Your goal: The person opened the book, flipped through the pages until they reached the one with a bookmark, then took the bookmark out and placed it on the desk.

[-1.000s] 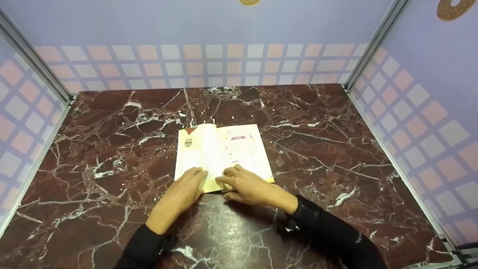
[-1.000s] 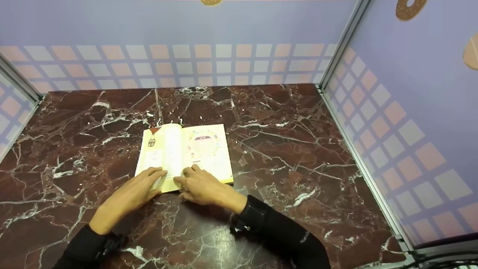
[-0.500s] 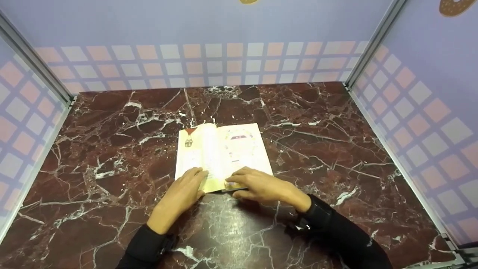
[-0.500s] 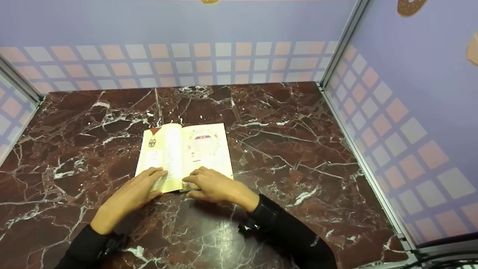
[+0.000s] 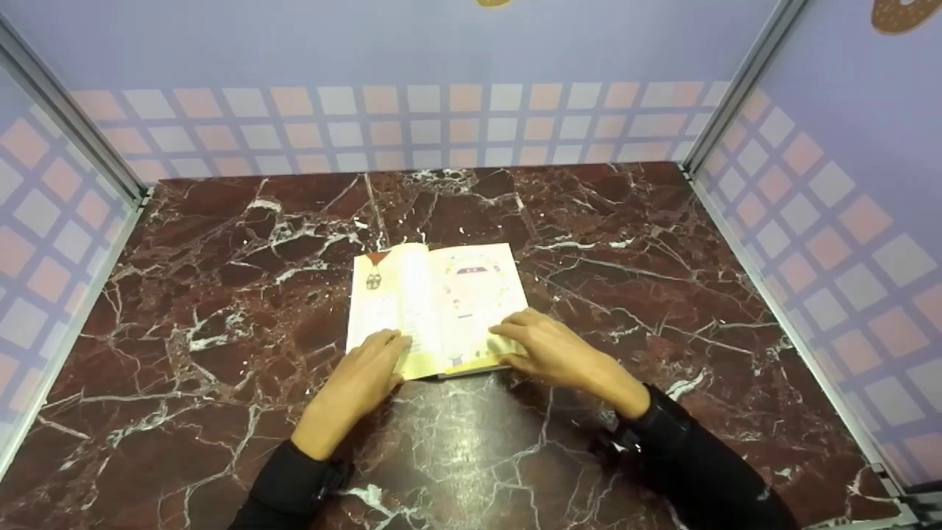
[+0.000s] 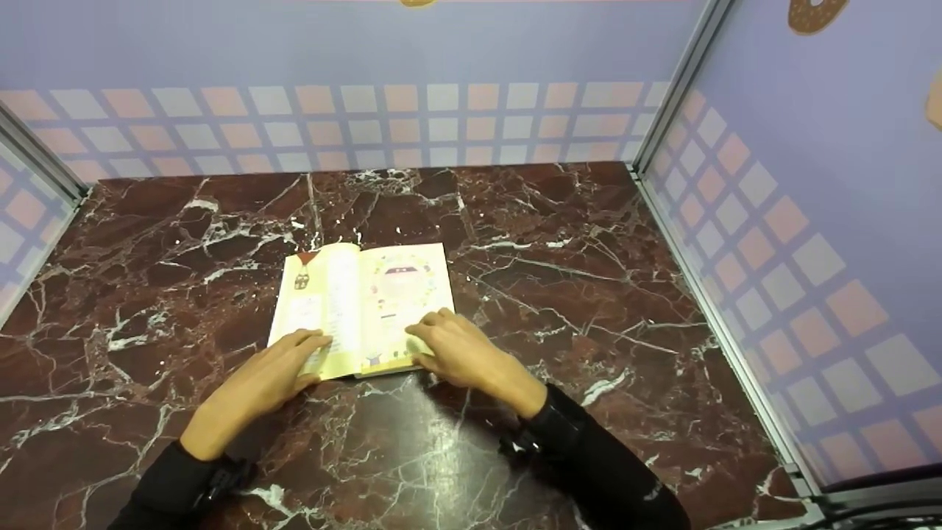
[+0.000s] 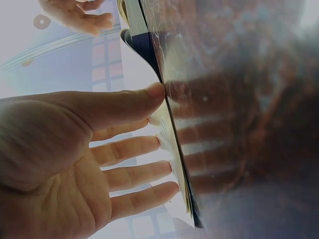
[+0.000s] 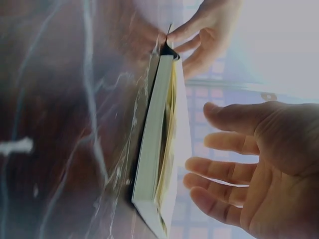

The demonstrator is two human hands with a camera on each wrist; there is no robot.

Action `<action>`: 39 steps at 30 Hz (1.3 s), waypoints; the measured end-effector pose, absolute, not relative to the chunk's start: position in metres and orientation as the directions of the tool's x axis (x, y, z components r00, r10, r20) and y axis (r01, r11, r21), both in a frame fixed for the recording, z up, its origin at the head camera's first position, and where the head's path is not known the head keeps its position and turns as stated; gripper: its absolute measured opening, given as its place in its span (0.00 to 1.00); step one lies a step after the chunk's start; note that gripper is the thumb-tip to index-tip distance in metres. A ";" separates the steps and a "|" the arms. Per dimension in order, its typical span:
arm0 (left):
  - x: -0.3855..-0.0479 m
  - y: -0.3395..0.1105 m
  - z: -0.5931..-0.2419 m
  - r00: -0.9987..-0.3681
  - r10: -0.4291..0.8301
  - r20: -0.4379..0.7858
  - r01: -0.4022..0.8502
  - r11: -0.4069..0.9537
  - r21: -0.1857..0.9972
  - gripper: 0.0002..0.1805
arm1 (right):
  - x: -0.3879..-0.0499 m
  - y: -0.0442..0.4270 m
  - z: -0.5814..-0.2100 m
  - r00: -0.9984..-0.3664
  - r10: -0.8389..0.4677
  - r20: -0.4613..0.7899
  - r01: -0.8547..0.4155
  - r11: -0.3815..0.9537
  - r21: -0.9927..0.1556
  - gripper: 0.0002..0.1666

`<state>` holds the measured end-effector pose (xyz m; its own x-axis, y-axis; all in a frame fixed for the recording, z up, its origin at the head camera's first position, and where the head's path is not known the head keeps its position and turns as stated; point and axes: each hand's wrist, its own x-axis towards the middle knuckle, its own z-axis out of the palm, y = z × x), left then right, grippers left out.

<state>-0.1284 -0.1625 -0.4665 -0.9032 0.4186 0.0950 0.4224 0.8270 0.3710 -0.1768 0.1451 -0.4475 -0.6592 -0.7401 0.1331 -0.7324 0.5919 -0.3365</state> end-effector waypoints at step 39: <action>-0.133 -0.156 -0.463 -0.924 0.380 0.047 0.368 0.849 0.380 0.21 | -0.191 0.166 -0.456 -0.720 -0.692 0.064 -0.686 0.693 -0.221 0.32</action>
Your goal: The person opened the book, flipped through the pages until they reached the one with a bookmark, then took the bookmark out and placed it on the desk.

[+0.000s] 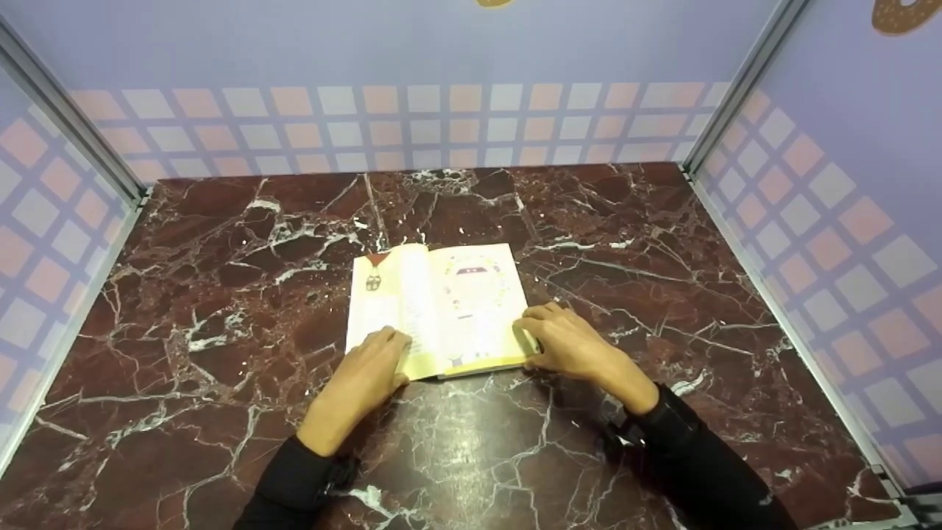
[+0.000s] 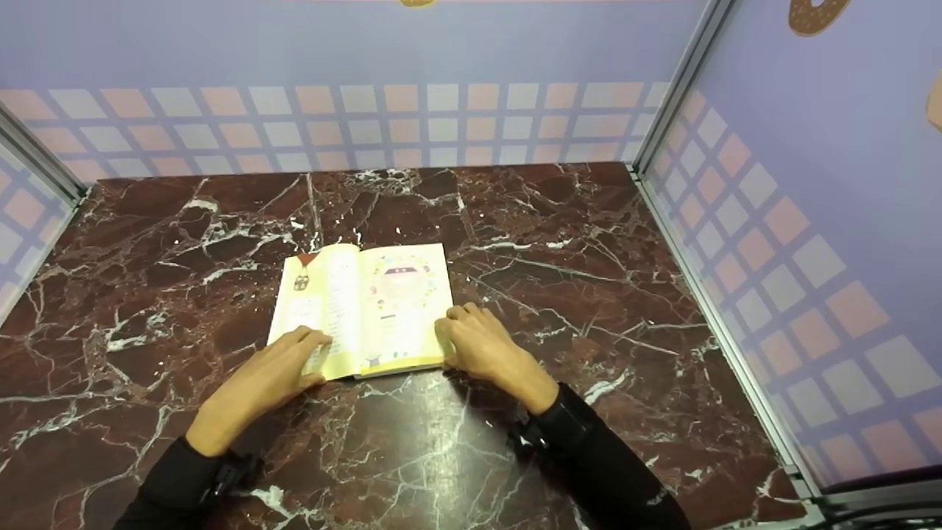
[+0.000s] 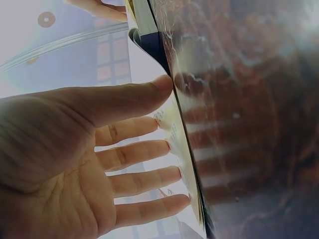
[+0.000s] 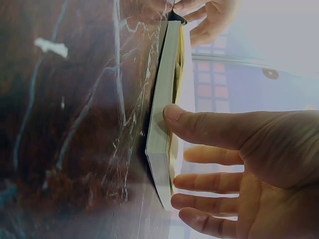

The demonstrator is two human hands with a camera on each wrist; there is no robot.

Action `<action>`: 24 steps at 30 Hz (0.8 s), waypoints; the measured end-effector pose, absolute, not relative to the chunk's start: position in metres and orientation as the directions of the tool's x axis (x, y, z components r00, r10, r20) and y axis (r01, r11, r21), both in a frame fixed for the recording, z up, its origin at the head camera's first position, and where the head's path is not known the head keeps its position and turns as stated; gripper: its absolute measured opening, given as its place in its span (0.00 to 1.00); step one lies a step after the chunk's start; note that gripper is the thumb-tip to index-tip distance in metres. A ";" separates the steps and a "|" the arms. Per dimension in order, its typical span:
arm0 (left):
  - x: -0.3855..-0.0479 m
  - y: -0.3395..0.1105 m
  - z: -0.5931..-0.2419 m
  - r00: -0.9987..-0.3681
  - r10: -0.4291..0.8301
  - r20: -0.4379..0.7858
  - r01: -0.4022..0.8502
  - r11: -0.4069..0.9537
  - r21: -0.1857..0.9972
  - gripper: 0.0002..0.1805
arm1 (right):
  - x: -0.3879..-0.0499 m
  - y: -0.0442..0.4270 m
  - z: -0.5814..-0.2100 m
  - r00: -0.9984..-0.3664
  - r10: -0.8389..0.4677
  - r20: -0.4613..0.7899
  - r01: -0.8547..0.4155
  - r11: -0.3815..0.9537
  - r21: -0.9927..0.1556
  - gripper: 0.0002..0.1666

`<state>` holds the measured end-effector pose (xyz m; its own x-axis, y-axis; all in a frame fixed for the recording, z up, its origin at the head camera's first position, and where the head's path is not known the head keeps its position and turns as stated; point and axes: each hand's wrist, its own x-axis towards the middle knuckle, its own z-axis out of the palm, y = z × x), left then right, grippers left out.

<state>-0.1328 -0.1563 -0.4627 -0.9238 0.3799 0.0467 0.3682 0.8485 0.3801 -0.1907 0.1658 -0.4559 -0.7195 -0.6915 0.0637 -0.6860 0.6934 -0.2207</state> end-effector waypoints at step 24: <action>-0.135 -0.156 -0.461 -0.925 0.379 0.019 0.356 0.849 0.390 0.20 | -0.191 0.171 -0.451 -0.691 -0.720 0.066 -0.697 0.638 -0.328 0.11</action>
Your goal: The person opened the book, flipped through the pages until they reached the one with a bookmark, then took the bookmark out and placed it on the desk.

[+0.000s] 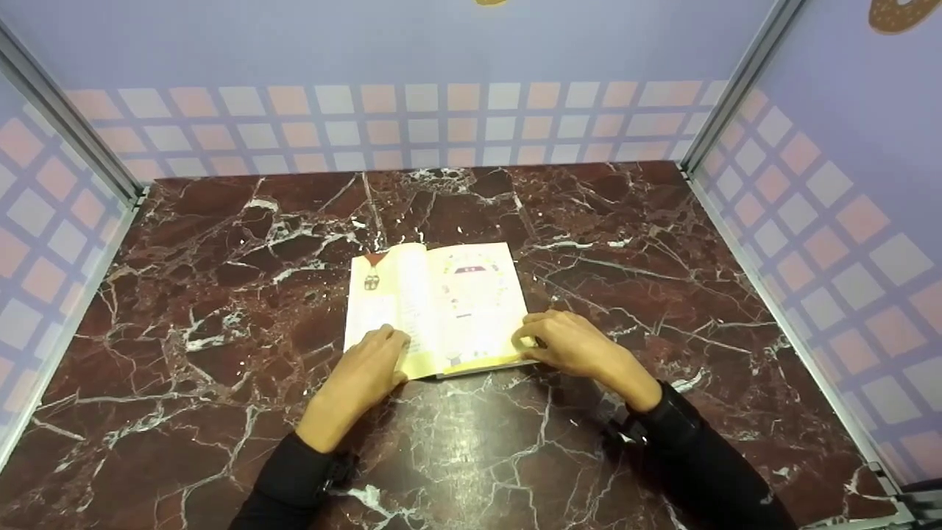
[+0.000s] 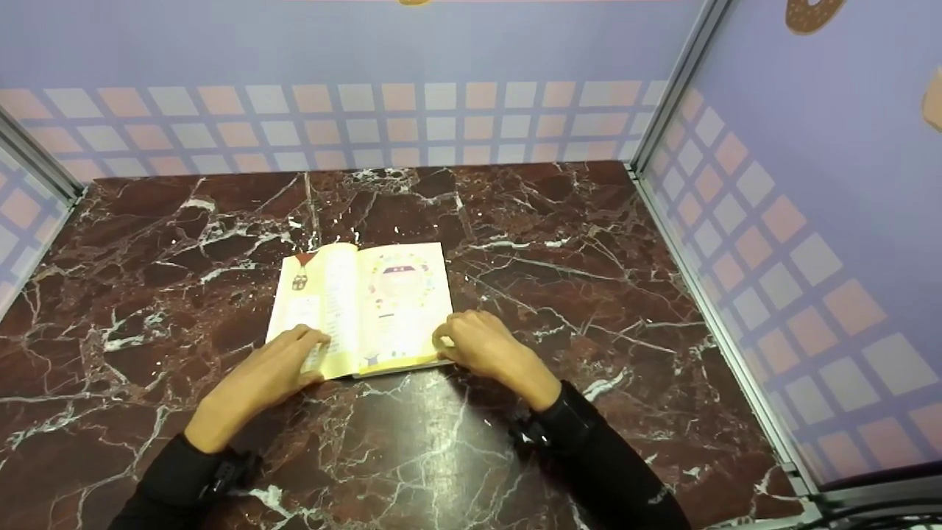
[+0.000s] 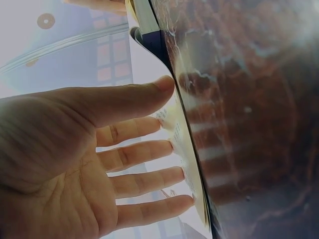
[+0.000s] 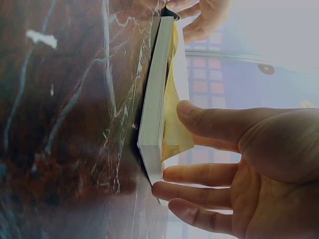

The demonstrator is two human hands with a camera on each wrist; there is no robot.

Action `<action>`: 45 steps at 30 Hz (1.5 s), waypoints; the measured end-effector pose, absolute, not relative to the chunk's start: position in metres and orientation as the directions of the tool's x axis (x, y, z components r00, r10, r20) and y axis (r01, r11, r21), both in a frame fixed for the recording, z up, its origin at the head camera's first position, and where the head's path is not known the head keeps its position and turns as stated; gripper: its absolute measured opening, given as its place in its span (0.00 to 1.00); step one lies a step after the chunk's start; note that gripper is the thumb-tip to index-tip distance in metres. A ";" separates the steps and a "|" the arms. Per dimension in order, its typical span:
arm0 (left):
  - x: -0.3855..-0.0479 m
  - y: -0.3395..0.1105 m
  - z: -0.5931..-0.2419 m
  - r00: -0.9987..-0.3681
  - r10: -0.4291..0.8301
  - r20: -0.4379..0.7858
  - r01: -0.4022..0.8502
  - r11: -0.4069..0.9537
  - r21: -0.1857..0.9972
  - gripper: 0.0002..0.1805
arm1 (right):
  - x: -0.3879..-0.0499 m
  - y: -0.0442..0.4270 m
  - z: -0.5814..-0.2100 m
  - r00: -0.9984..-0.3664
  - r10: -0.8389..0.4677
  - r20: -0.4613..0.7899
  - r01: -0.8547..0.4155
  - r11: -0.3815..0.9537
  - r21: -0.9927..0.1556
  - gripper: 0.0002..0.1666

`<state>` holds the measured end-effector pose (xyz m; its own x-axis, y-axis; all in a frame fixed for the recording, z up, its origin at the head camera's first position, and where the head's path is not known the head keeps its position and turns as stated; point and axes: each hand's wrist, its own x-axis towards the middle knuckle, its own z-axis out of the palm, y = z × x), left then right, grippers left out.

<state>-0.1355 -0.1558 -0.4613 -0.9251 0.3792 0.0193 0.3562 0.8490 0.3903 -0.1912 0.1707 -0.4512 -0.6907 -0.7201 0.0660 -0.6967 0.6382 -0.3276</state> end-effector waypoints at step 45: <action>-0.142 -0.153 -0.458 -0.940 0.339 -0.027 0.306 0.877 0.369 0.18 | -0.194 0.167 -0.460 -0.688 -0.631 0.357 -0.720 0.655 -0.229 0.06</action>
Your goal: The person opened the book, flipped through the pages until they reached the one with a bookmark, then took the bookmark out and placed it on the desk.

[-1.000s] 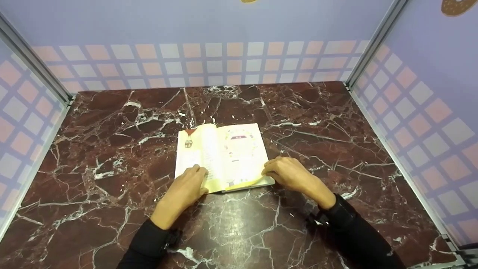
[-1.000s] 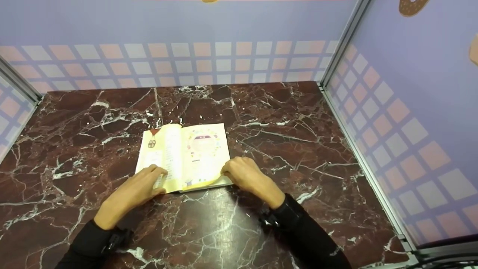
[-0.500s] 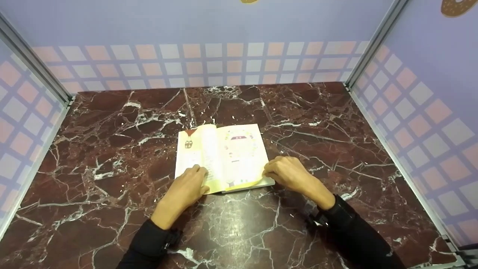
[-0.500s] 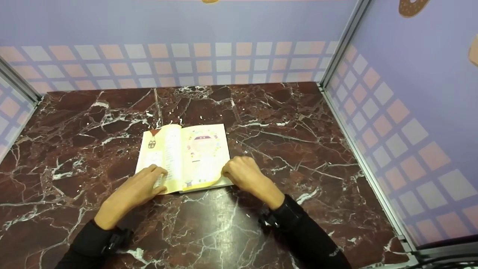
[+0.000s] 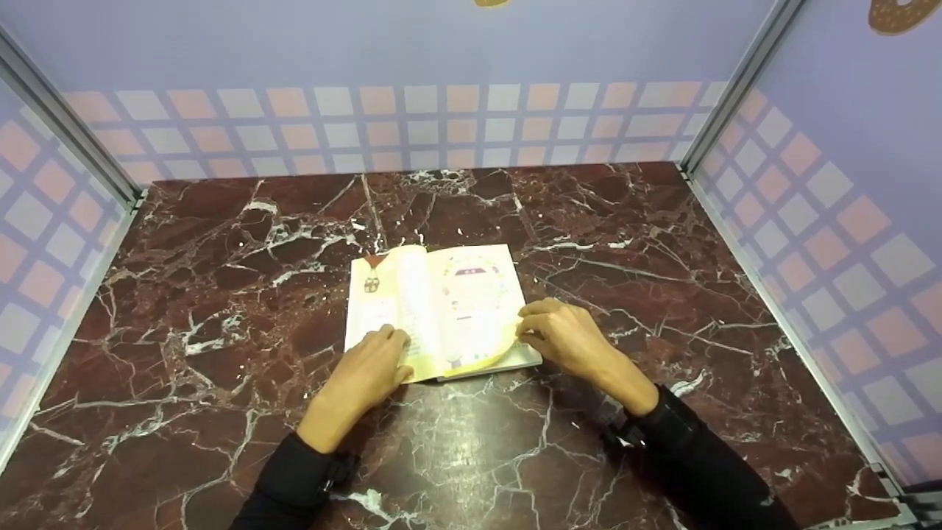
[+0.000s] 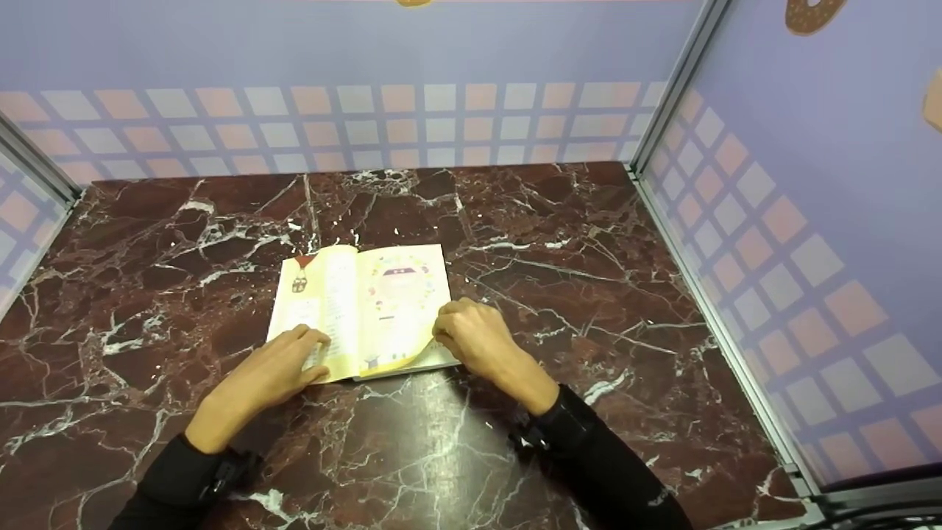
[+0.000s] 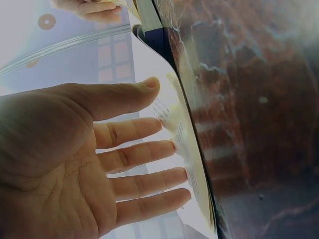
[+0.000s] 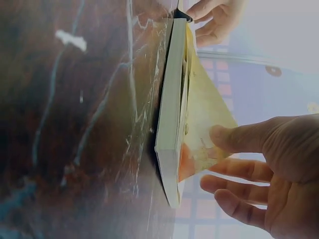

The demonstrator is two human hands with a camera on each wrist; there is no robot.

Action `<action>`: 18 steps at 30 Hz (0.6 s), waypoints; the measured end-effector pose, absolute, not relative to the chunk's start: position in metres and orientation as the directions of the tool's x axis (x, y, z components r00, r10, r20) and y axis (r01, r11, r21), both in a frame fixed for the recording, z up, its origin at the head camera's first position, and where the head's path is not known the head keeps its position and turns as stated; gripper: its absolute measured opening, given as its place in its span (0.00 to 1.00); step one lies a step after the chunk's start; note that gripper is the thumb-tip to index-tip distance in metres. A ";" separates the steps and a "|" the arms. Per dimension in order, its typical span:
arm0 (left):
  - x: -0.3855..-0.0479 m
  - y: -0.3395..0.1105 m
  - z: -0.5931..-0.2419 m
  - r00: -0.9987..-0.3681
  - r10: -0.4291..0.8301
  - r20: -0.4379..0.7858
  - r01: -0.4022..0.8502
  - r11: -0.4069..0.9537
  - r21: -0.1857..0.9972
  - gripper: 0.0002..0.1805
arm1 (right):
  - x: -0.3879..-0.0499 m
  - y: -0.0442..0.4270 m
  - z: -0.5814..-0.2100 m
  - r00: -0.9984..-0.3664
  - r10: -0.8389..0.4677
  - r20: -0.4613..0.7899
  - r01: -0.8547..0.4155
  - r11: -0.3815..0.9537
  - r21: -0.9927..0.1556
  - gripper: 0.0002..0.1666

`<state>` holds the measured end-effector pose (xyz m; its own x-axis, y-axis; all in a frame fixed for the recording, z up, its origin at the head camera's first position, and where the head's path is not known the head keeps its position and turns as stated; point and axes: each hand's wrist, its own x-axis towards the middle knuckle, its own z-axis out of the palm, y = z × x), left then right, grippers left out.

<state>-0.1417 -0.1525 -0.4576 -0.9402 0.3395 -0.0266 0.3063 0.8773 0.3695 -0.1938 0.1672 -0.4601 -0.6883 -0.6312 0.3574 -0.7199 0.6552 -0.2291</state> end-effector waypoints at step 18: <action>-0.141 -0.153 -0.459 -0.938 0.345 -0.017 0.316 0.876 0.364 0.18 | -0.190 0.156 -0.464 -0.781 -0.436 0.448 -0.598 0.730 -0.331 0.37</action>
<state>-0.1414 -0.1531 -0.4589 -0.9383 0.3454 -0.0172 0.3159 0.8761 0.3642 -0.1896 0.1561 -0.4640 -0.7808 -0.4361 0.4475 -0.5976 0.7301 -0.3312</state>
